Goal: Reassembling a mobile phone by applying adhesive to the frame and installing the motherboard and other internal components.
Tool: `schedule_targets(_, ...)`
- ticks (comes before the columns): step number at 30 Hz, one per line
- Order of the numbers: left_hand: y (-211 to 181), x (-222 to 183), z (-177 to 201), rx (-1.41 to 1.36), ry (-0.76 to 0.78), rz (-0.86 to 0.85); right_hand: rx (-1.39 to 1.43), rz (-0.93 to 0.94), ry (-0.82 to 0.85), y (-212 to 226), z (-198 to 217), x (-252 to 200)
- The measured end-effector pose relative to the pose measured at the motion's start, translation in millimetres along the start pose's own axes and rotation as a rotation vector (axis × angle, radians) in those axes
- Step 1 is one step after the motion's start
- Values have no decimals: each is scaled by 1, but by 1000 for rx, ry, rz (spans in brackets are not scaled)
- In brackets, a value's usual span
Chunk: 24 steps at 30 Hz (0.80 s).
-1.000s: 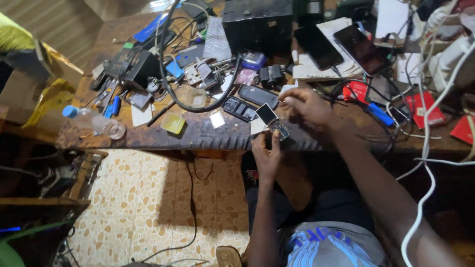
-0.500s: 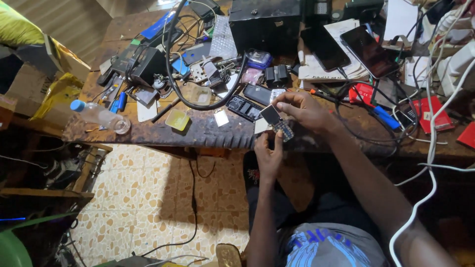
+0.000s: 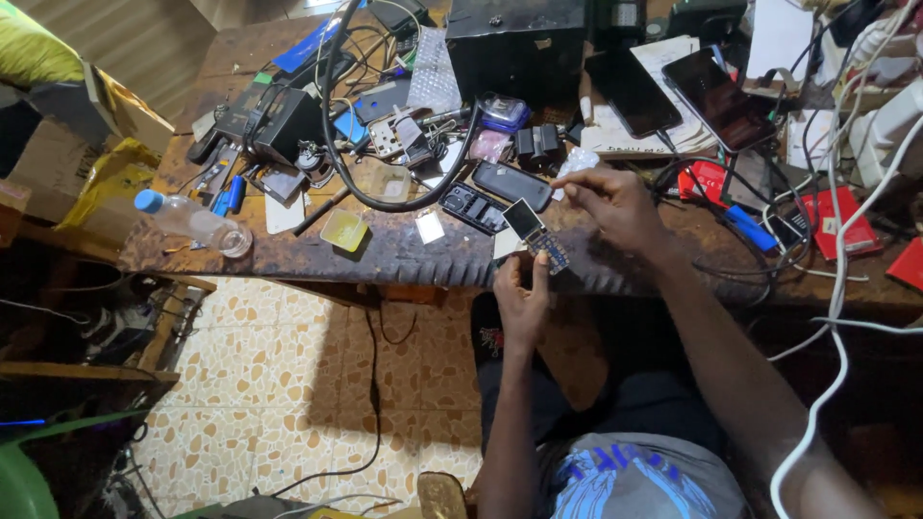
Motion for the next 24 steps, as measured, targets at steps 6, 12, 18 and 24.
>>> schedule_targets(6, 8, 0, -2, 19, -22, 11, -24, 81, -128, 13, 15, -14)
schedule_targets(12, 0, 0, 2, 32, -31, 10, 288, -111, 16, -16, 6, -22)
schedule_targets(18, -6, 1, 4, 35, -29, 1, 384, -150, 31, -31, 2, -24)
schedule_targets(24, 2, 3, 1, -24, -20, 6, 321, -302, -4, -50, 3, -31)
Point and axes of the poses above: each hand's wrist, its own x-axis towards the middle knuckle, its own z-axis out of the back of the hand, y = z × x, the point moved 8 cm from there along x, towards the middle knuckle, and after that the axes turned 13 degrees about x, right-handed, at the moved point
